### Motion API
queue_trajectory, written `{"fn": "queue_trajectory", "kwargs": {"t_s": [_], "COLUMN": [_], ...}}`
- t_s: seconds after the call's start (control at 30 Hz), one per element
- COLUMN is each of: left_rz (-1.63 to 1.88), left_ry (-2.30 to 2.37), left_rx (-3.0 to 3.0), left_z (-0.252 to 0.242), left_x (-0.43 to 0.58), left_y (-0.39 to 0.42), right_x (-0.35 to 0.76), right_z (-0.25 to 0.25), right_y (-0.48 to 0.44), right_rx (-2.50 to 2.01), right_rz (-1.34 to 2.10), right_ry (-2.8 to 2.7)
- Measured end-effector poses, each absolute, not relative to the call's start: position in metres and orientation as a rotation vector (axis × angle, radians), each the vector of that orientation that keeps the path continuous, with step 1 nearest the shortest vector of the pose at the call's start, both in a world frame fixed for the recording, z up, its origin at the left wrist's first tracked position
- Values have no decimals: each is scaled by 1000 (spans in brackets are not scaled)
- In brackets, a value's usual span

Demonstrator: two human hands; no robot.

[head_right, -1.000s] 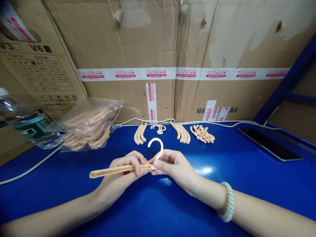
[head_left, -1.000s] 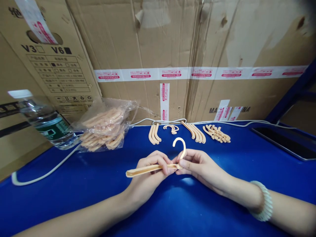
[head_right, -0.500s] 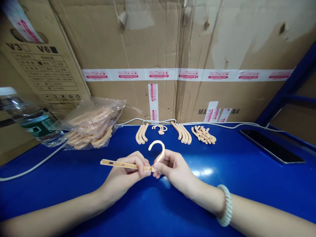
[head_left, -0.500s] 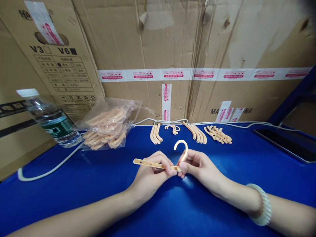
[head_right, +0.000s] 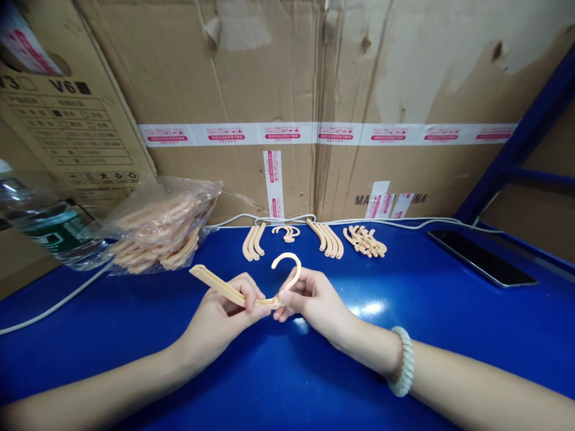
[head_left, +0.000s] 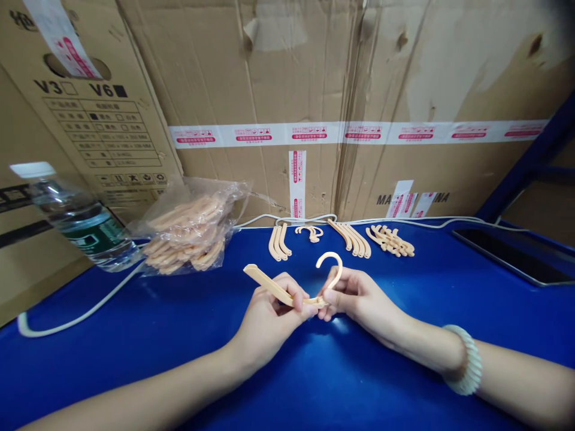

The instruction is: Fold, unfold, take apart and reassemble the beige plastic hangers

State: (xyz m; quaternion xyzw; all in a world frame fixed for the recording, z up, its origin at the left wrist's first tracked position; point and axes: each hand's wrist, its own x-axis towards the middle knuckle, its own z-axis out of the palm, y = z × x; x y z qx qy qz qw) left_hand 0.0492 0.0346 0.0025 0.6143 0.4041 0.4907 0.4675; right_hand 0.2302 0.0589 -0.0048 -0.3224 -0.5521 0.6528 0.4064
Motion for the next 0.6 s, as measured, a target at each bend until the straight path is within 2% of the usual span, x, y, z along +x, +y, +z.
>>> {"fn": "queue_trajectory", "kwargs": {"t_s": [0.6], "left_rz": [1148], "left_ry": [979], "left_rx": [1282], "left_z": [-1], "left_x": [52], "left_y": [38], "right_x": [227], "right_z": [2], "right_y": [52], "right_rx": [-870], "right_rz": [1435], "right_ry": [-1496]}}
